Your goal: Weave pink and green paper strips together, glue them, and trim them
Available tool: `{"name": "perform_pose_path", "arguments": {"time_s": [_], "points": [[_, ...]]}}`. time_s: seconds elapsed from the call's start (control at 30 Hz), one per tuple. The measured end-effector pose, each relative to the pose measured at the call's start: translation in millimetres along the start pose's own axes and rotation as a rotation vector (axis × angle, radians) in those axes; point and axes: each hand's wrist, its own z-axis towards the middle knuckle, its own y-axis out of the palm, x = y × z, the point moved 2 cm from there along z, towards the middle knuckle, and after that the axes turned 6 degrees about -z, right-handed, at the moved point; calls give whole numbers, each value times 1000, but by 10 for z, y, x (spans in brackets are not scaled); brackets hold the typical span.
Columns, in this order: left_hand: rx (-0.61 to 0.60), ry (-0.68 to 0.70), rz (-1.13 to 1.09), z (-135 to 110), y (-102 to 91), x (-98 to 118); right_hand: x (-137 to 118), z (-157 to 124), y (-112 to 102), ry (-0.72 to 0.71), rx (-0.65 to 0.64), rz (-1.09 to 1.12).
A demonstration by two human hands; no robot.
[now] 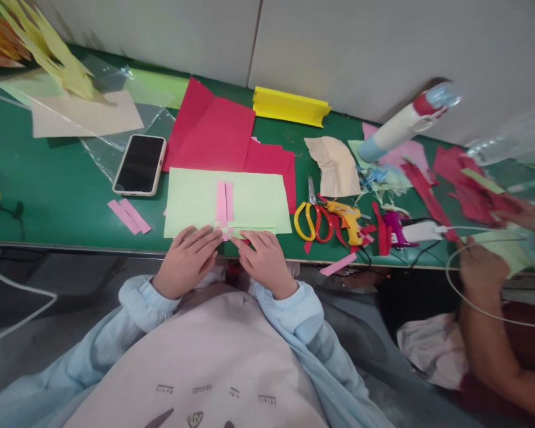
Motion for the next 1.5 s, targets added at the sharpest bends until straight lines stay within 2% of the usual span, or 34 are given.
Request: {"name": "perform_pose_path", "arguments": {"time_s": [0.2,0.43,0.83,1.13,1.3,1.5], "points": [[-11,-79,30,209,7,-42,5,-7,30,9,-9,11],[-27,-93,49,332,36,-85,5,-8,26,20,-9,17],[-19,-87,87,324,14,-143,2,1,-3,17,-15,30],[-5,-84,-10,306,-3,-166,9,33,-16,22,-39,38],[-8,-39,10,308,-23,-143,17,27,-24,30,-26,50],[-23,-46,1,305,-17,-175,76,141,-89,75,-19,119]]}}
